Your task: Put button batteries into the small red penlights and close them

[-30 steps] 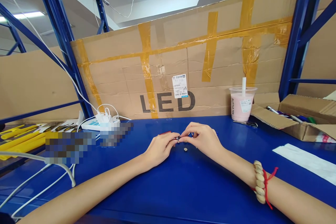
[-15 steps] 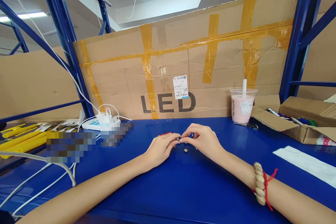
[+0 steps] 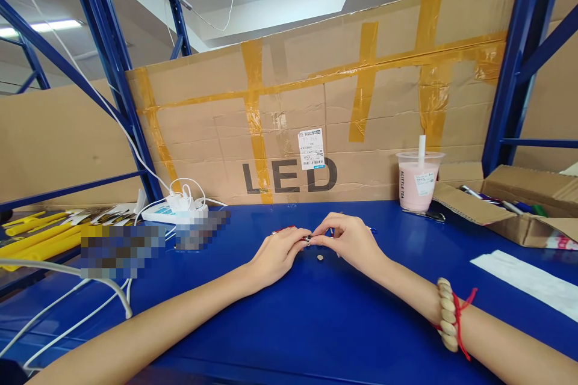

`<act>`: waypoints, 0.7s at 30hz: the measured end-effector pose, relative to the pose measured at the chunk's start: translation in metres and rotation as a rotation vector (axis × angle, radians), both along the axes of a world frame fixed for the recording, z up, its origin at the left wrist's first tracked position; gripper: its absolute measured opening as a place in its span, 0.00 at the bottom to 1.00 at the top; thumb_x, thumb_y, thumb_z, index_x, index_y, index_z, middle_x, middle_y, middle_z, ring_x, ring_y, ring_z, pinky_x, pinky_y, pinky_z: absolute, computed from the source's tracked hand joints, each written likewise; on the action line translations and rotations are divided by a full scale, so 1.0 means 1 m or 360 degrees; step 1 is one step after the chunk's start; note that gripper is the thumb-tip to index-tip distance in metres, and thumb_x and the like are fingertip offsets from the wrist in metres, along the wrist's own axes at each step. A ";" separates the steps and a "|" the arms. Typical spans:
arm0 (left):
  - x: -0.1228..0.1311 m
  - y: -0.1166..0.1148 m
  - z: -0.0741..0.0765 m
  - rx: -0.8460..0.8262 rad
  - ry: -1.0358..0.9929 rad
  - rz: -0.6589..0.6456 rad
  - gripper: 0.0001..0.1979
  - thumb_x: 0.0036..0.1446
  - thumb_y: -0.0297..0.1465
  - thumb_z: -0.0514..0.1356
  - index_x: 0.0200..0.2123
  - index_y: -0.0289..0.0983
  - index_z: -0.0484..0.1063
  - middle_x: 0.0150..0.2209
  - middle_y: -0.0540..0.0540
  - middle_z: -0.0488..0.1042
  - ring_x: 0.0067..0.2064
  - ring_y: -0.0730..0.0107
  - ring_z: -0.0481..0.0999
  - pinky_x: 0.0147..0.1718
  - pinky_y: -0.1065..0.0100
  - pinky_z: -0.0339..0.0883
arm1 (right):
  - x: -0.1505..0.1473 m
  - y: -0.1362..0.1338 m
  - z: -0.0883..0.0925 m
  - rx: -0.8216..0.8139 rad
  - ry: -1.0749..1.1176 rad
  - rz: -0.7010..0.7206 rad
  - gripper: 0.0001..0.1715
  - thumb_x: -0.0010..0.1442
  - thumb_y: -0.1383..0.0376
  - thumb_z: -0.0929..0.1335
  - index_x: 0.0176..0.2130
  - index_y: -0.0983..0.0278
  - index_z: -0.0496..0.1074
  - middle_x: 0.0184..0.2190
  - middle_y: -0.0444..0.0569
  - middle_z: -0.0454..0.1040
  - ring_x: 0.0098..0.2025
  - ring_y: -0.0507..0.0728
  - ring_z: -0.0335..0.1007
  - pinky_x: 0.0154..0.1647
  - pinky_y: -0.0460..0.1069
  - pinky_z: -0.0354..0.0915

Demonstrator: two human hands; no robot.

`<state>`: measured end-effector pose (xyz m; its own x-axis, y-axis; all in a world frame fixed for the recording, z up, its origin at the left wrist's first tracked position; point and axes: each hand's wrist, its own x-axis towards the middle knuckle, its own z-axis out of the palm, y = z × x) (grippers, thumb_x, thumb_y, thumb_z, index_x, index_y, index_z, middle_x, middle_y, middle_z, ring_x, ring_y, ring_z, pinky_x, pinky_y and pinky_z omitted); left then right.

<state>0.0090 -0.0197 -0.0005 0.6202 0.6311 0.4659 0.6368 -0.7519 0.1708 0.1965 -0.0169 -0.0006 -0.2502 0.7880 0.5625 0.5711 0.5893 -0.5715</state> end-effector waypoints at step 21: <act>-0.002 0.002 -0.004 -0.0055 0.0001 -0.0161 0.11 0.64 0.32 0.42 0.44 0.39 0.60 0.39 0.49 0.69 0.37 0.70 0.64 0.35 0.69 0.62 | -0.003 0.002 -0.001 -0.0225 0.0227 0.0166 0.19 0.47 0.52 0.70 0.25 0.66 0.73 0.28 0.47 0.70 0.13 0.44 0.56 0.13 0.45 0.55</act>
<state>0.0071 -0.0179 -0.0041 0.6819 0.5809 0.4445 0.5578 -0.8060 0.1978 0.1939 -0.0148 -0.0011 -0.2603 0.8356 0.4838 0.4191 0.5492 -0.7230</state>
